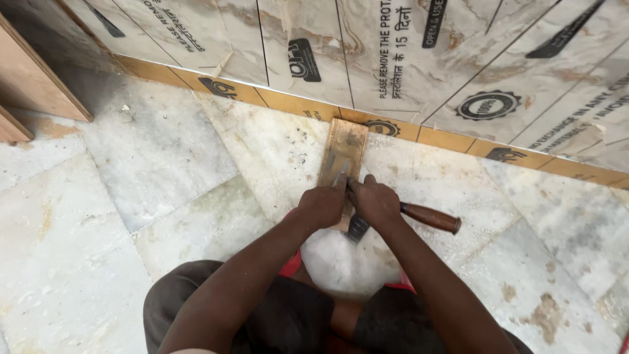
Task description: The person sits on the floor and sharpens a chisel-like tool on a rectangular sharpening stone. They repeatedly rub the tool's edge against the stone, occasionally using a wire brush to clean the stone's surface. The person also briefly handles a handheld electric sander.
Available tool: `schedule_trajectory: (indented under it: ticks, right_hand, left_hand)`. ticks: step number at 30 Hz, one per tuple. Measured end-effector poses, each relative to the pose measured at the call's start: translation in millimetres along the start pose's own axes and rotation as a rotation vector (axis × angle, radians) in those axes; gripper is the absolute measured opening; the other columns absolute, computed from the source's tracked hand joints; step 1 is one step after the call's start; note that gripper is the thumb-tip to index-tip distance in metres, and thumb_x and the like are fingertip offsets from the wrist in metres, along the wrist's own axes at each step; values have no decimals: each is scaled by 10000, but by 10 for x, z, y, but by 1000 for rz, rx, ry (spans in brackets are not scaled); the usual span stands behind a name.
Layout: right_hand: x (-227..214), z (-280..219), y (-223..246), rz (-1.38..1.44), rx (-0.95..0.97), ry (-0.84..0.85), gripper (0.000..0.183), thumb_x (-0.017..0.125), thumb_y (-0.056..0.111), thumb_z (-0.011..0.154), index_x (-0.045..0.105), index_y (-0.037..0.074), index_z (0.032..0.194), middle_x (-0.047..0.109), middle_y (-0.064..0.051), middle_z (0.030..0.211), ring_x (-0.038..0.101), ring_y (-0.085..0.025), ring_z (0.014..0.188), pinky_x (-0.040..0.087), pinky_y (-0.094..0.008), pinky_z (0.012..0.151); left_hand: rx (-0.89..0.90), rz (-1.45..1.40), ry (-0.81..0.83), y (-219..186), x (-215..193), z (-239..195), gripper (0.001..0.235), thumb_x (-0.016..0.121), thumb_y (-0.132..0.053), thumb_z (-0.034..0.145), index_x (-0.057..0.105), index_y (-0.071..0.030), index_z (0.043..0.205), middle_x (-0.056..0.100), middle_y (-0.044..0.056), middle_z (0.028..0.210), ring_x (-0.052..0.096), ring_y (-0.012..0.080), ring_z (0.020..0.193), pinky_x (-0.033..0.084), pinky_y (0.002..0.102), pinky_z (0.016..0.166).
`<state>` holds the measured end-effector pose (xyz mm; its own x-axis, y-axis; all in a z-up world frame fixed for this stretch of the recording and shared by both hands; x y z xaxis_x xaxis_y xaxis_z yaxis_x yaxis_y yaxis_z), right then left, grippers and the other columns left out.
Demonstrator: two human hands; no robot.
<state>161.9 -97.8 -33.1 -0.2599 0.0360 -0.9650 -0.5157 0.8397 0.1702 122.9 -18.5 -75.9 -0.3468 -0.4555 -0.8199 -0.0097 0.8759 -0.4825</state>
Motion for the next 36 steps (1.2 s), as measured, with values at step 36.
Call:
schedule_trajectory:
  ticks: [36]
  right_hand:
    - [240, -180, 57, -51, -82, 54, 350, 615, 320, 965, 662, 273, 1309, 649, -154, 963, 696, -362, 857, 583, -482, 733]
  left_hand:
    - [131, 62, 29, -89, 357, -430, 853, 629, -124, 804, 208, 44, 1525, 231, 205, 1667, 527, 397, 1331, 518, 487, 905]
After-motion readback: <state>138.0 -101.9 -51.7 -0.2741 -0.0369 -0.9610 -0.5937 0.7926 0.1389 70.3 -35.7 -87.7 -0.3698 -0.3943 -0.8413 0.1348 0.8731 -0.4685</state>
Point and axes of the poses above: each hand's wrist, its own z-axis towards the middle knuckle, its own x-axis out of the palm, y = z × x, the point moved 10 cm from there along z, towards the middle knuckle
